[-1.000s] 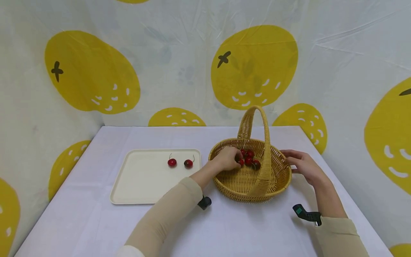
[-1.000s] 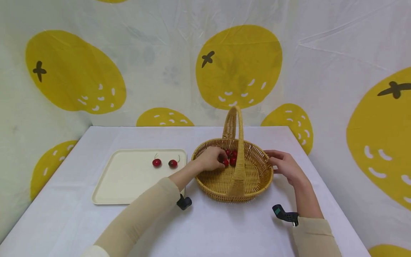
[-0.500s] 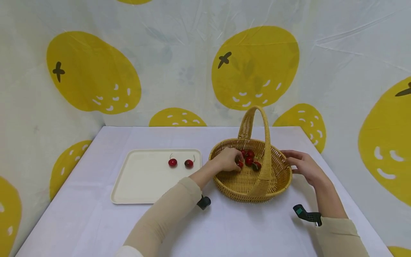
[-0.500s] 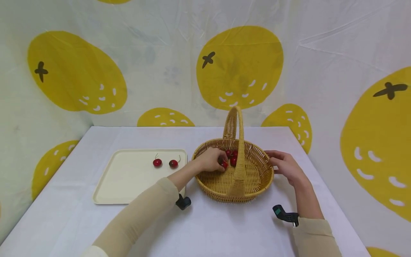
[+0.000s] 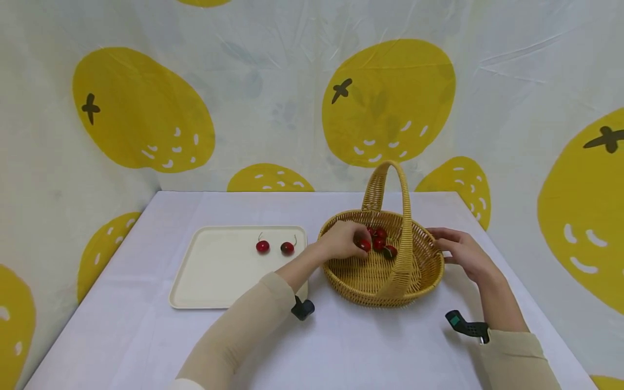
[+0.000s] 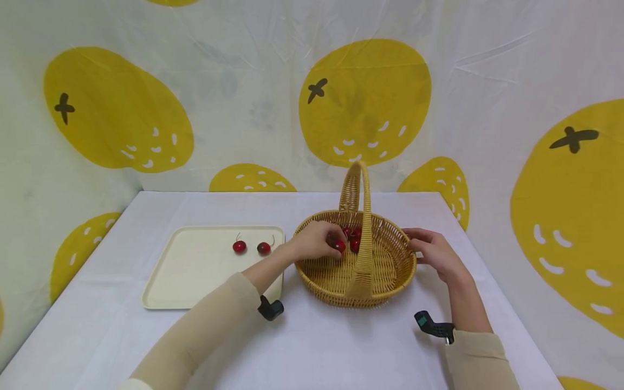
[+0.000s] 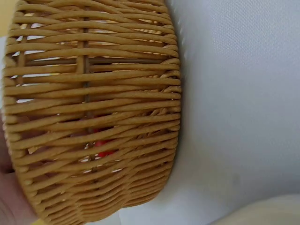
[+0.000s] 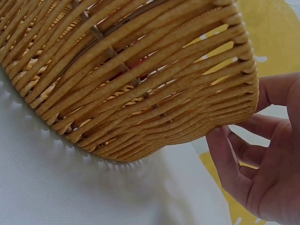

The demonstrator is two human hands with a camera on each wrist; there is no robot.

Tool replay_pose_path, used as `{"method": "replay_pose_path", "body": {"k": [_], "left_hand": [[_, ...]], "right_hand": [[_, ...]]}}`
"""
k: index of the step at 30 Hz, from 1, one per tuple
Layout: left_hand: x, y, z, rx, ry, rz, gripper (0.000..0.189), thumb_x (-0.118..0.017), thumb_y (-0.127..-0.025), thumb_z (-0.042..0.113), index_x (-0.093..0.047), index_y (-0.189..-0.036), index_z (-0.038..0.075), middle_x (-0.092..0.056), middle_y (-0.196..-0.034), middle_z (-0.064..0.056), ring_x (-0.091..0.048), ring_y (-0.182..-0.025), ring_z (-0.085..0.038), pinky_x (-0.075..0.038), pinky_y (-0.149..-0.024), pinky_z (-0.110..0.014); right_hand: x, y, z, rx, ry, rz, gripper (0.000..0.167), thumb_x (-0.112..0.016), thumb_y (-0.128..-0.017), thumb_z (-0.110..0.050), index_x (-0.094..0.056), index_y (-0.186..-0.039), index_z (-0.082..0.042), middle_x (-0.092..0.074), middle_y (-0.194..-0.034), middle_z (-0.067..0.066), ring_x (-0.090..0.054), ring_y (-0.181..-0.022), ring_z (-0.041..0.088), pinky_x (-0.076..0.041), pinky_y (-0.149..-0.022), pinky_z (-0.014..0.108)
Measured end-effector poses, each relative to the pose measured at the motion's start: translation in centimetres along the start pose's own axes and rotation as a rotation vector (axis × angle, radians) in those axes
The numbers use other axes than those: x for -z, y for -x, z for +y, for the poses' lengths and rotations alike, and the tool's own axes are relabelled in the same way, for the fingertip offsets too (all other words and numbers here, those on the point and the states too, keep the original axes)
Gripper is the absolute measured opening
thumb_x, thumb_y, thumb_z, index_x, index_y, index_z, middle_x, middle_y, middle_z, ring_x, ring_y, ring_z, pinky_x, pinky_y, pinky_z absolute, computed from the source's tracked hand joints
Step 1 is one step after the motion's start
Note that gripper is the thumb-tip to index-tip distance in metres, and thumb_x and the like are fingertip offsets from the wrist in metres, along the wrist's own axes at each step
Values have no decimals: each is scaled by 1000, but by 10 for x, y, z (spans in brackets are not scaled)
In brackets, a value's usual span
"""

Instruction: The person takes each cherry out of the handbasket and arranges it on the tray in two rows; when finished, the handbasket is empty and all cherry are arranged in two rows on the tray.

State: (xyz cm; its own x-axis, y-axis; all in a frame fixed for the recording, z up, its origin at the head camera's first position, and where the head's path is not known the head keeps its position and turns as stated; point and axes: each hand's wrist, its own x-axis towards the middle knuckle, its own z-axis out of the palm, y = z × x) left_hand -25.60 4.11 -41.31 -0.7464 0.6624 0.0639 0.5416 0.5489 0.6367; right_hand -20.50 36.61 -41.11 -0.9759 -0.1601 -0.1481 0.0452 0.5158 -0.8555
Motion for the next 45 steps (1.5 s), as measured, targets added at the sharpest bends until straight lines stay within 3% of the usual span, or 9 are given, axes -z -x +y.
{"method": "replay_pose_path", "body": {"k": [7, 20, 30, 34, 45], "left_hand": [[12, 13, 0, 5, 72, 63, 31, -88, -84, 18, -74, -110, 13, -69, -104, 6, -61, -92, -8, -49, -82, -24], [25, 34, -14, 16, 260, 157, 39, -87, -85, 29, -76, -117, 10, -71, -104, 7, -66, -88, -9, -53, -81, -26], [37, 53, -17, 20, 397, 272, 36, -85, -86, 13, -73, -119, 8, -72, -105, 1, -69, -90, -14, -57, -79, -29], [42, 62, -19, 46, 412, 321, 43, -85, -86, 13, -70, -125, 3, -72, -108, -2, -69, -94, -16, -57, -82, -29], [50, 90, -30, 167, 503, 424, 38, -87, -82, 5, -73, -118, 7, -73, -104, -5, -73, -92, -20, -59, -82, -31]], "right_hand": [[-2, -1, 1, -1, -13, 0, 50, -45, -108, -19, -42, -152, 5, -48, -147, 30, -59, -114, 25, -57, -86, 41], [-2, 0, 0, 1, -6, 7, 50, -45, -108, -21, -43, -151, 5, -48, -147, 29, -60, -111, 18, -58, -85, 37], [-3, 1, 1, 0, -7, 14, 51, -45, -109, -21, -42, -152, 5, -46, -148, 30, -59, -108, 13, -58, -83, 34], [-3, 1, 1, -4, -6, 15, 51, -45, -108, -21, -42, -152, 5, -47, -148, 30, -60, -108, 12, -57, -84, 34], [-3, 0, 2, -5, -5, 15, 51, -45, -109, -22, -42, -152, 4, -47, -148, 30, -59, -109, 13, -57, -84, 34]]}}
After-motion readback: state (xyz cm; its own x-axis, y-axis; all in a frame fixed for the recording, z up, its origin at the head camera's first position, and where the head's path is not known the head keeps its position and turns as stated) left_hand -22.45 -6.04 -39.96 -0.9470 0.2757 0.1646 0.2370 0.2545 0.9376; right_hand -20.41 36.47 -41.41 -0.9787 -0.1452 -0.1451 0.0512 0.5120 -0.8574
